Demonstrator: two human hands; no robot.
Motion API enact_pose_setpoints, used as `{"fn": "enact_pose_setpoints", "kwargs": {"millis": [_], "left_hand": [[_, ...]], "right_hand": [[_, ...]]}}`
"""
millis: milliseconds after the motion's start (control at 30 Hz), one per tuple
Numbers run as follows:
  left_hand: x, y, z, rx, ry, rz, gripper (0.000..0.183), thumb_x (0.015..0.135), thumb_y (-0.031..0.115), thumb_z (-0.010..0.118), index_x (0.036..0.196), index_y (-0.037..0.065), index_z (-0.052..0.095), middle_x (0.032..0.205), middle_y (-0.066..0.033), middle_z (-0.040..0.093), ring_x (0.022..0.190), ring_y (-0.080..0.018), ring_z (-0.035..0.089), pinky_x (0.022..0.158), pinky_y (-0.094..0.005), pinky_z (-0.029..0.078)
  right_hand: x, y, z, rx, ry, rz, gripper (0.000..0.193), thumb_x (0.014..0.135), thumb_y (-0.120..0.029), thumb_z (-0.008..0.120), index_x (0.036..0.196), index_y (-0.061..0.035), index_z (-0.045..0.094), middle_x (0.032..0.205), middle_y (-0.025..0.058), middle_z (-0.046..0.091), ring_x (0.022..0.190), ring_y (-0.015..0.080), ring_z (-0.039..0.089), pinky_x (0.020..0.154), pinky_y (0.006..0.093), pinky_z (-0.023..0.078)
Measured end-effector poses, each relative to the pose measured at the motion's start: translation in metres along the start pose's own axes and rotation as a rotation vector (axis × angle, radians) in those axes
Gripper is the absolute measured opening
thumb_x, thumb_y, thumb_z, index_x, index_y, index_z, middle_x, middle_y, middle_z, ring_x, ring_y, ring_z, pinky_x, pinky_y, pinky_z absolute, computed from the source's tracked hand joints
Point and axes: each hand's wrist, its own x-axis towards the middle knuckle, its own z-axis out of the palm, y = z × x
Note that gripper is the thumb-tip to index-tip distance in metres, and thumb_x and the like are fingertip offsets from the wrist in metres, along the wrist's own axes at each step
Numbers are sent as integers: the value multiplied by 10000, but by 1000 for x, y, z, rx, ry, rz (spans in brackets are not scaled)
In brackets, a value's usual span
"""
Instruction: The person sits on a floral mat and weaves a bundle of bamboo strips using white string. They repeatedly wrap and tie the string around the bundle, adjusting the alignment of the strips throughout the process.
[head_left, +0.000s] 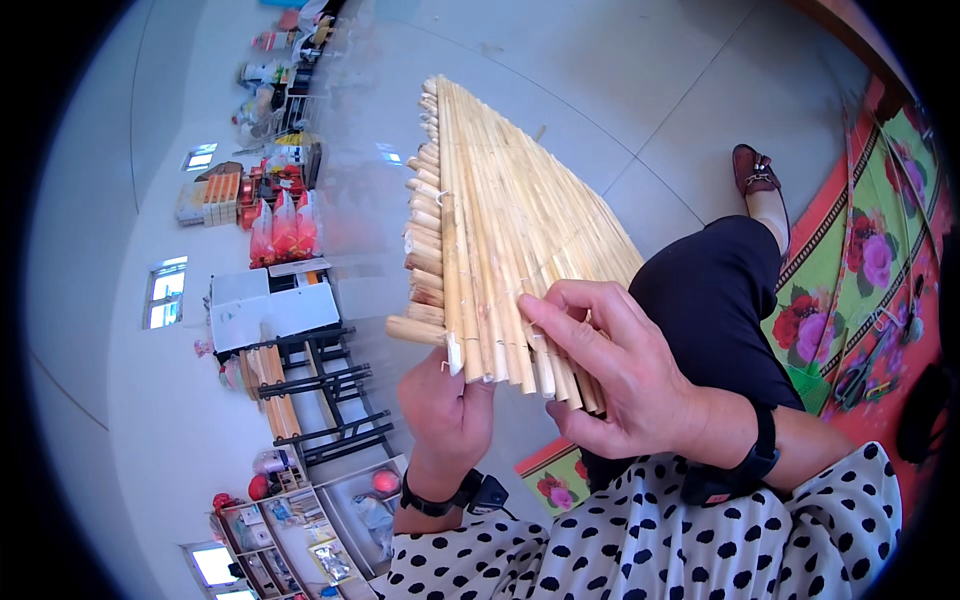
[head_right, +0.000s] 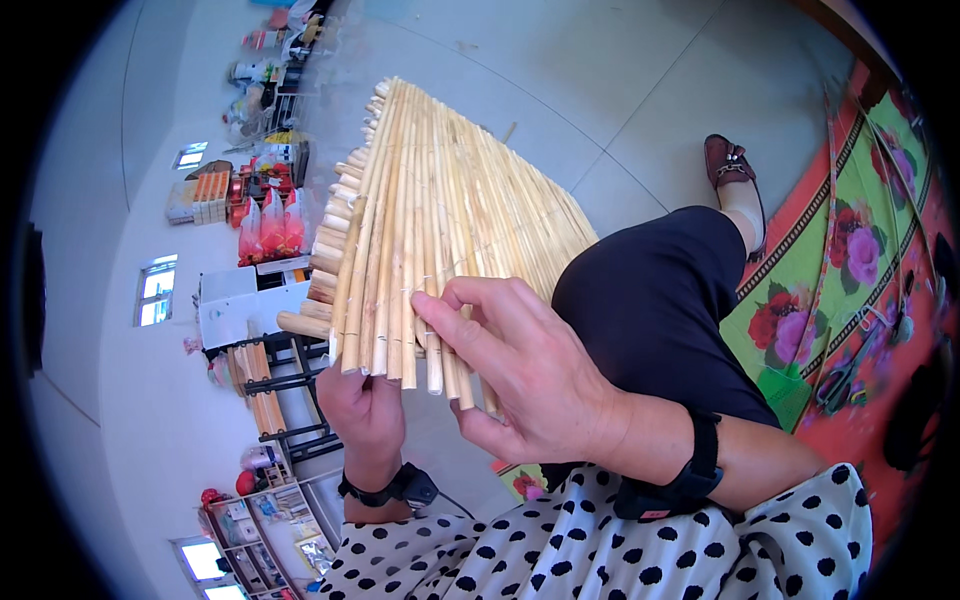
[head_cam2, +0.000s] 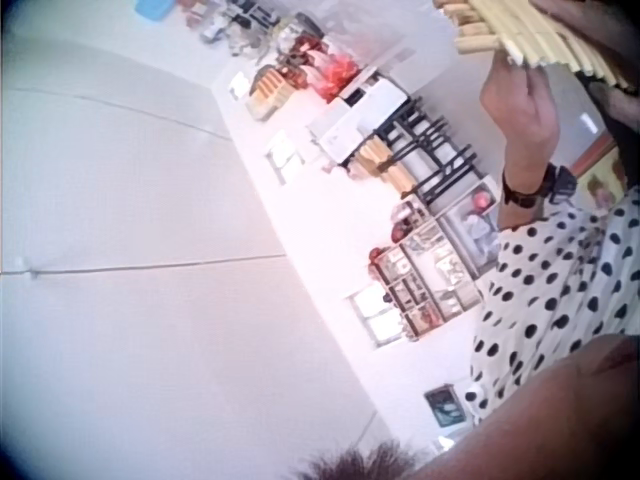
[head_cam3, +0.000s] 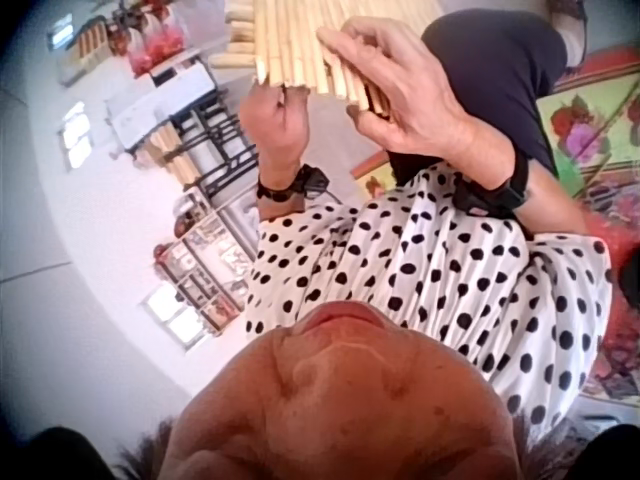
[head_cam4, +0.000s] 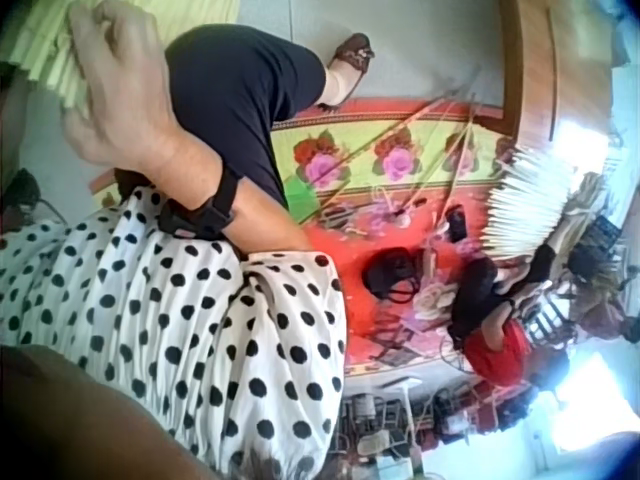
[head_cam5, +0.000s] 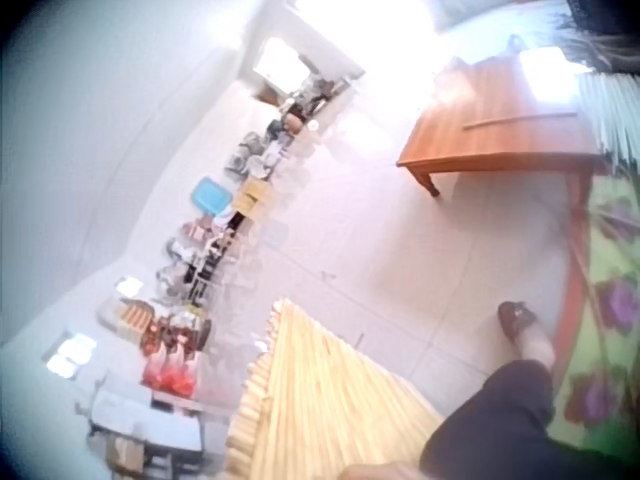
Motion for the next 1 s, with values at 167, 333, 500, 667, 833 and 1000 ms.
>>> {"fn": "enact_pose_setpoints", "kwargs": {"millis": [167,333,500,667,833,1000], "left_hand": [[4,0,1,-38,23,17,236,859,48,643,1083,-12,688,891,-178,684,713,-317,681,616,-333,506],[6,2,2,-54,43,14,230,873,76,659,1081,-17,686,885,-176,688,715,-311,685,630,-324,506],[-1,6,-1,-124,-5,-142,278,886,70,654,1140,-41,633,915,-176,702,770,-304,709,671,-329,525],[-2,7,1,-166,-1,-189,287,892,41,625,1162,-53,600,924,-174,710,807,-286,727,707,-330,540],[-1,6,3,-108,22,-140,207,886,32,629,1076,-49,624,852,-157,703,721,-258,718,644,-313,533],[1,5,11,-102,112,-87,131,871,29,663,977,-43,633,748,-151,665,589,-229,656,549,-304,492]], "right_hand": [[-3,0,-1,43,23,4,798,641,-136,644,1398,36,459,1204,212,502,1030,374,528,889,419,473],[-4,-2,-4,55,19,27,796,641,-135,653,1393,39,460,1201,213,506,1034,374,528,898,419,472],[-3,-2,-4,42,44,16,793,639,-129,648,1392,35,462,1203,209,507,1017,368,535,880,415,479],[-2,-2,-3,27,35,27,777,636,-114,651,1389,-6,489,1184,174,507,966,335,542,844,401,488],[0,-4,0,-8,33,32,752,632,-70,660,1373,-48,532,1166,136,501,919,295,540,811,387,492],[1,-4,2,-21,71,18,743,621,-56,685,1354,-44,558,1165,138,510,904,295,549,806,386,498]]}}
